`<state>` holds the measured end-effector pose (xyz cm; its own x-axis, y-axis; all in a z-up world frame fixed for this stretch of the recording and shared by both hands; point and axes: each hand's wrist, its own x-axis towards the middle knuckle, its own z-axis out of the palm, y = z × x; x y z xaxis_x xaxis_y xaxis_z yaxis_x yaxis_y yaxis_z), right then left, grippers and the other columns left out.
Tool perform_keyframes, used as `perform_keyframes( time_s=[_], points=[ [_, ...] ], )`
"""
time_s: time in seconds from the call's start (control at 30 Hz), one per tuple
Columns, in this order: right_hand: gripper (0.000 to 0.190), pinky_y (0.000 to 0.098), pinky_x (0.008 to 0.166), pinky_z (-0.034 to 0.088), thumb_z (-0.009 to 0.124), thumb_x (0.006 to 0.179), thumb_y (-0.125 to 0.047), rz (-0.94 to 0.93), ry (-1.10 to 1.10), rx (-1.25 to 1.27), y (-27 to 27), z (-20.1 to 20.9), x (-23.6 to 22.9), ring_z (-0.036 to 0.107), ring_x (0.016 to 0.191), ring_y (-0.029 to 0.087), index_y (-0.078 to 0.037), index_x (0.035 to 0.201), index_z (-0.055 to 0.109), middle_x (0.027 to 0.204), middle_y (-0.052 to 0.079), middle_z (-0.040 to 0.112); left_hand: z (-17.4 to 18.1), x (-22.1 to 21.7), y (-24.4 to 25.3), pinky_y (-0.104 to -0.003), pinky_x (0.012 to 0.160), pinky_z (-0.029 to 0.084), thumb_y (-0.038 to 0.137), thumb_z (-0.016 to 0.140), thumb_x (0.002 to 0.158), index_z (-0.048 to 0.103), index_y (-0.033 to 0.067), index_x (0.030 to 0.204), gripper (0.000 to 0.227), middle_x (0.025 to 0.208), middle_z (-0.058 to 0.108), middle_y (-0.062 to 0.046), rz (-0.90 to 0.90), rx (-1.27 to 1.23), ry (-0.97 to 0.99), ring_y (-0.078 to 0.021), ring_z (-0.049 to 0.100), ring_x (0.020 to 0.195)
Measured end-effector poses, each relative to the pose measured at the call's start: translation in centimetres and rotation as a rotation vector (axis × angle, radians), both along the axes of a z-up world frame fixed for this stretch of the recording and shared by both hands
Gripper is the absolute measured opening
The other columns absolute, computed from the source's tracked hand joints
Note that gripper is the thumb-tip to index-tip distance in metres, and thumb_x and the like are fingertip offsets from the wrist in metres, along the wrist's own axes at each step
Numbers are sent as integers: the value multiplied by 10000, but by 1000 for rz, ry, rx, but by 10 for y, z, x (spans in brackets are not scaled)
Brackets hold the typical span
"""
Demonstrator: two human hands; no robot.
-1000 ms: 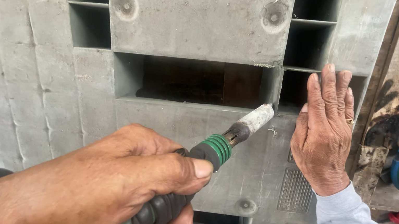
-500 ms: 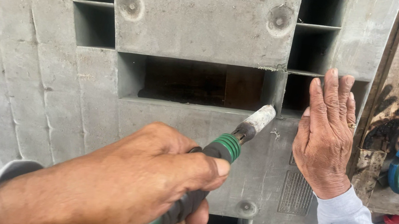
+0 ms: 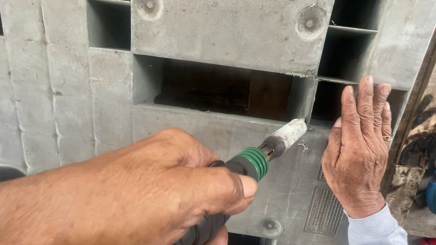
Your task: The person uses a heated soldering iron to trim and smooth the edges of a gray plastic pallet. They repeatedly scrape along the seams and corners, removing small bits of plastic and checking the surface with their fingers.
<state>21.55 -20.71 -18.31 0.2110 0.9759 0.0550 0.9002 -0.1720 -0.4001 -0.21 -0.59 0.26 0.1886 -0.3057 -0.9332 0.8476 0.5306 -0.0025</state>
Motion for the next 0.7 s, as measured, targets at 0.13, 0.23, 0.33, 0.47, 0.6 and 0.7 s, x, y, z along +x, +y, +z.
perform_keyframes(
  time_s=[0.13,0.23,0.33,0.47,0.6,0.7],
  points=[
    [489,509,1317,215,511,1048,35,-9,0,-11,0,2,-1,247,1592,398,70,1536,487,1670,246,351,-2,-1,-2,-315,442,507,343,559,939,701,-24,846,404,656,689,-145,-9,-2,-36,-171,608,482],
    [493,510,1314,215,514,1042,36,-10,0,-15,0,2,-1,249,1589,404,71,1533,488,1669,247,352,-2,-1,-2,-322,439,509,347,551,930,689,-49,837,430,653,693,-144,-12,3,-51,-173,611,477],
    [489,509,1319,218,515,1043,39,-17,-7,-21,1,1,-1,256,1592,403,63,1531,497,1672,241,357,0,-2,-1,-328,437,509,378,576,942,688,-34,831,440,651,691,-136,-27,22,-31,-172,609,473],
    [488,511,1318,217,514,1048,36,-11,-9,-15,1,1,-1,253,1591,408,66,1534,496,1673,246,352,0,-1,-1,-327,440,512,388,574,943,685,-40,822,458,644,693,-128,-34,30,-53,-167,613,474],
    [482,512,1319,216,509,1050,33,-14,-10,-17,1,1,-1,251,1591,412,68,1531,495,1673,247,350,-2,0,-3,-329,407,485,370,578,930,691,-10,845,405,637,693,-101,22,19,-9,-162,604,457],
    [485,511,1315,218,508,1047,33,-13,-11,-16,1,1,-1,253,1588,410,66,1531,495,1670,247,352,-6,3,-2,-328,350,454,411,576,959,691,-1,863,439,586,609,-94,33,5,-12,-169,560,404]
  ],
)
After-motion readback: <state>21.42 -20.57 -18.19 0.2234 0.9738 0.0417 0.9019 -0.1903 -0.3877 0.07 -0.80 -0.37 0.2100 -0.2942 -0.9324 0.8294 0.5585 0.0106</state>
